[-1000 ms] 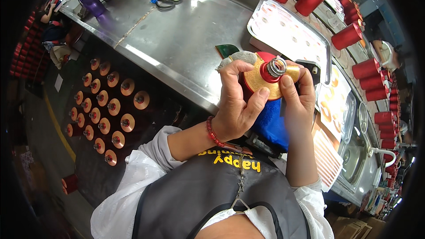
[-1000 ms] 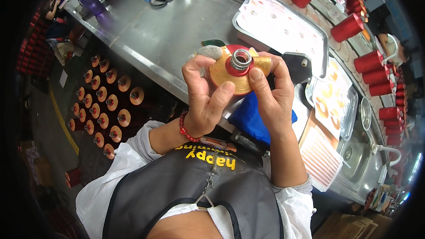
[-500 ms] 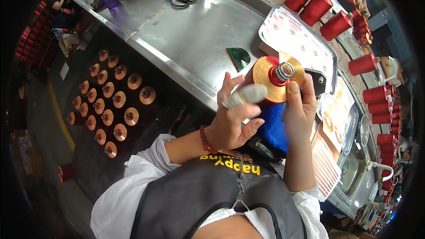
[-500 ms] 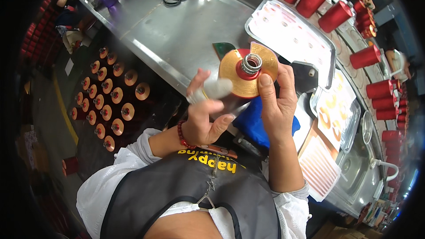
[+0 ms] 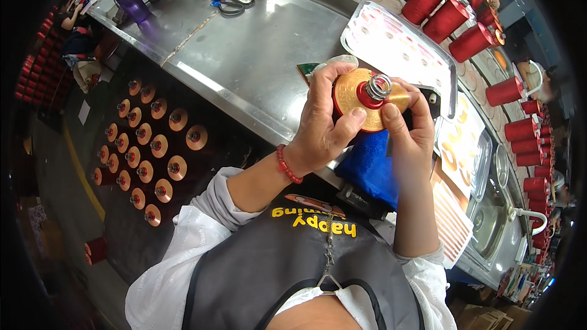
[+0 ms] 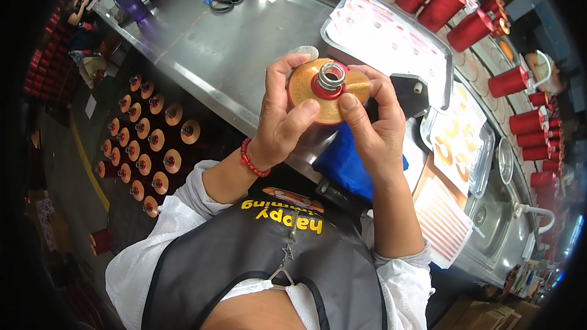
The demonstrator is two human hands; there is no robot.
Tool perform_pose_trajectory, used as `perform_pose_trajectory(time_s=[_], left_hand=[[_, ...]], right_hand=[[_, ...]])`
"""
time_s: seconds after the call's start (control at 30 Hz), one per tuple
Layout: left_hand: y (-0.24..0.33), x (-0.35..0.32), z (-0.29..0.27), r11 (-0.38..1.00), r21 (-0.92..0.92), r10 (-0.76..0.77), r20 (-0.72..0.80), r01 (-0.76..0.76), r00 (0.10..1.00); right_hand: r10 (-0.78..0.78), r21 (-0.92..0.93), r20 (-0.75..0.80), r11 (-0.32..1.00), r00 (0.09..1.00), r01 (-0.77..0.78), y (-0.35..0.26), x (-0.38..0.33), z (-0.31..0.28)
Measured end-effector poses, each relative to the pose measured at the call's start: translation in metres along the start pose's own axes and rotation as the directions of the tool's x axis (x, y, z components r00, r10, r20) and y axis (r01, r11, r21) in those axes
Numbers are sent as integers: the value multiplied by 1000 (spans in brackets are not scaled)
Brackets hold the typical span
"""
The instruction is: The person repeatedly applies a red label to a red bottle, smooths it with a green squeegee, and then peels it off. They repeat this cycle multiple times, handling the bottle, label, and squeegee throughout the clip.
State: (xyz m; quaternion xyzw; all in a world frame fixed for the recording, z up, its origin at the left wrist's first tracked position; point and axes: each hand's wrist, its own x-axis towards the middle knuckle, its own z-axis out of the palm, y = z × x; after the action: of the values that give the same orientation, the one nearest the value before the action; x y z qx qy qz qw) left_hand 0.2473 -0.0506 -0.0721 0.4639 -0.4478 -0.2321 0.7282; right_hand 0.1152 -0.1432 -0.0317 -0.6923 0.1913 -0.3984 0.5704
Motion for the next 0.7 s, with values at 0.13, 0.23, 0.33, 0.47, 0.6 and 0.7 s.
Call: perform_pose_trajectory(time_s=[0.13, 0.23, 0.33, 0.47, 0.6, 0.7], left_hand=[[-3, 1, -4, 999, 13, 37, 59, -38, 998], [-3, 7, -9, 989, -149, 8, 126, 11, 992], [-5, 17, -18, 932, -332, -62, 243, 144, 968], [-1, 10, -11, 957, -269, -68, 158, 109, 985], [4, 11, -8, 969, -217, -78, 173, 115, 982], [6, 13, -11, 958, -248, -99, 190, 145, 977]], right_hand=[[30, 14, -26, 999, 999, -30, 2, -2, 0], [-27, -141, -45, 990, 999, 20, 1, -5, -1], [-104, -273, -49, 958, 993, 86, 2, -7, 0], [-125, -333, -54, 937, 991, 101, 0, -7, 3], [-99, -295, -50, 952, 994, 80, -2, -8, 2], [-124, -322, -24, 941, 992, 109, -2, -7, 0]])
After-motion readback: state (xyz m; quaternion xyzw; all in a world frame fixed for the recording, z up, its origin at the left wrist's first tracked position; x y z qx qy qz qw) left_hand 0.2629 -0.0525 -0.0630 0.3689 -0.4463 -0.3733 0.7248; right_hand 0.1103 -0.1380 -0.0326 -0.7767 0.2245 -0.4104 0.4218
